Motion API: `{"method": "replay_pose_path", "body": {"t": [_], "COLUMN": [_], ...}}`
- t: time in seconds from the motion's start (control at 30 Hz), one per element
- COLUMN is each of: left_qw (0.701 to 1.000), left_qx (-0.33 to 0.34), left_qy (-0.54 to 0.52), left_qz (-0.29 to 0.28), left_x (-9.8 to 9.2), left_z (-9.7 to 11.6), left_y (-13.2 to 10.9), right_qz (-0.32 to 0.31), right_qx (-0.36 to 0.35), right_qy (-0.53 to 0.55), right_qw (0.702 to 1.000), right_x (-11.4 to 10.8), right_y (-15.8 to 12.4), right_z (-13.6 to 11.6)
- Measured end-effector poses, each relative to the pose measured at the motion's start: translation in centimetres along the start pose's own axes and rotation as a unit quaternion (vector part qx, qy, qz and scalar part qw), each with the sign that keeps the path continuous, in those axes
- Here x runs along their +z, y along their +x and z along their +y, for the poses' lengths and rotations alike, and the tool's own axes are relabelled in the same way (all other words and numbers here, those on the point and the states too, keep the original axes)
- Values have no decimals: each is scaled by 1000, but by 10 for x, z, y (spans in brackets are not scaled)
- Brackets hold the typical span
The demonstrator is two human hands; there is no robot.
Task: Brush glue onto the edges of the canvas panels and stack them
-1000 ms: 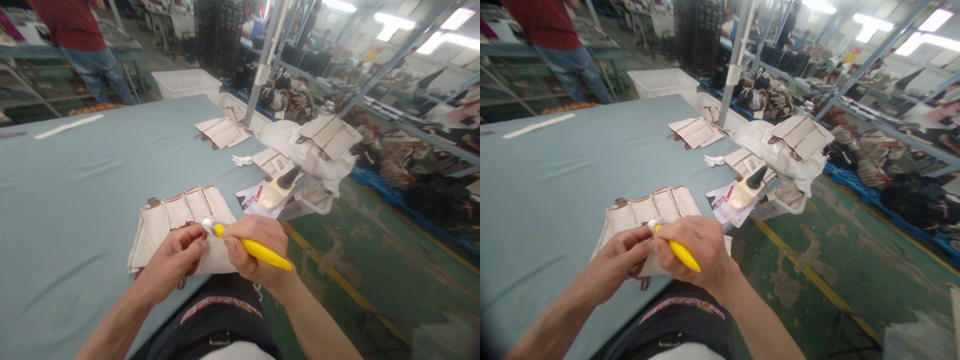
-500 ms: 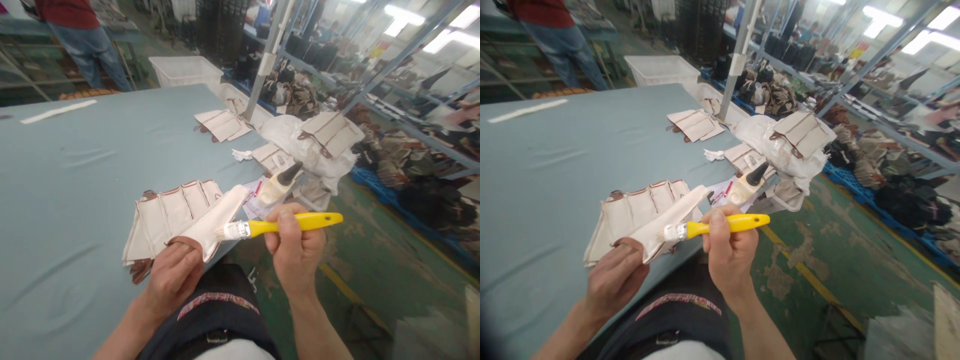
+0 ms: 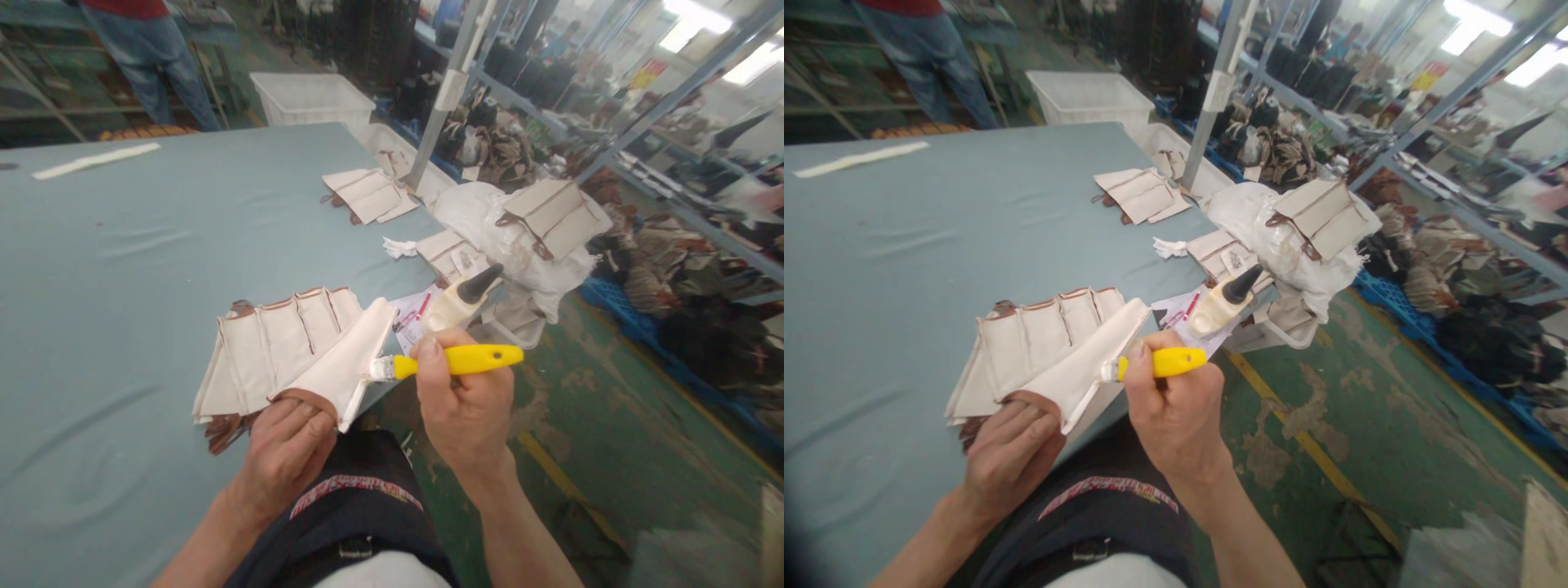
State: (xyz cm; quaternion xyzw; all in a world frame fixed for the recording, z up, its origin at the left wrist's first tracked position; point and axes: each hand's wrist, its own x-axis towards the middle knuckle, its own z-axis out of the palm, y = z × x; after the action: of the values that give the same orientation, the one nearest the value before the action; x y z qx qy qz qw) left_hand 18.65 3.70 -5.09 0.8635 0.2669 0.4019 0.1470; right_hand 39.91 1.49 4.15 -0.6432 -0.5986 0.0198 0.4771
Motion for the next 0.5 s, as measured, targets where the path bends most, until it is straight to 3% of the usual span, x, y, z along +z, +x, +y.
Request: {"method": "replay_pose_path", "body": {"t": [0.2, 0.33, 0.43, 0.5], "left_qw": [1000, 999, 984, 941], "left_qx": [25, -7, -154, -311], "left_qy": [14, -27, -92, -136], "left_qz": [-8, 15, 18, 18], "left_x": [5, 10, 4, -6], "left_z": [0, 4, 13, 14], "left_y": [6, 3, 12, 22], "right_qz": [-86, -82, -27, 12], "right_qx": [-44, 31, 100, 123], "right_qy": [78, 173, 219, 243], "right_qw": [992, 981, 970, 962], "right_x": [-12, -19, -24, -28], "right_y": [-14, -21, -17, -10], "right_z": [-22, -18, 1, 17]}}
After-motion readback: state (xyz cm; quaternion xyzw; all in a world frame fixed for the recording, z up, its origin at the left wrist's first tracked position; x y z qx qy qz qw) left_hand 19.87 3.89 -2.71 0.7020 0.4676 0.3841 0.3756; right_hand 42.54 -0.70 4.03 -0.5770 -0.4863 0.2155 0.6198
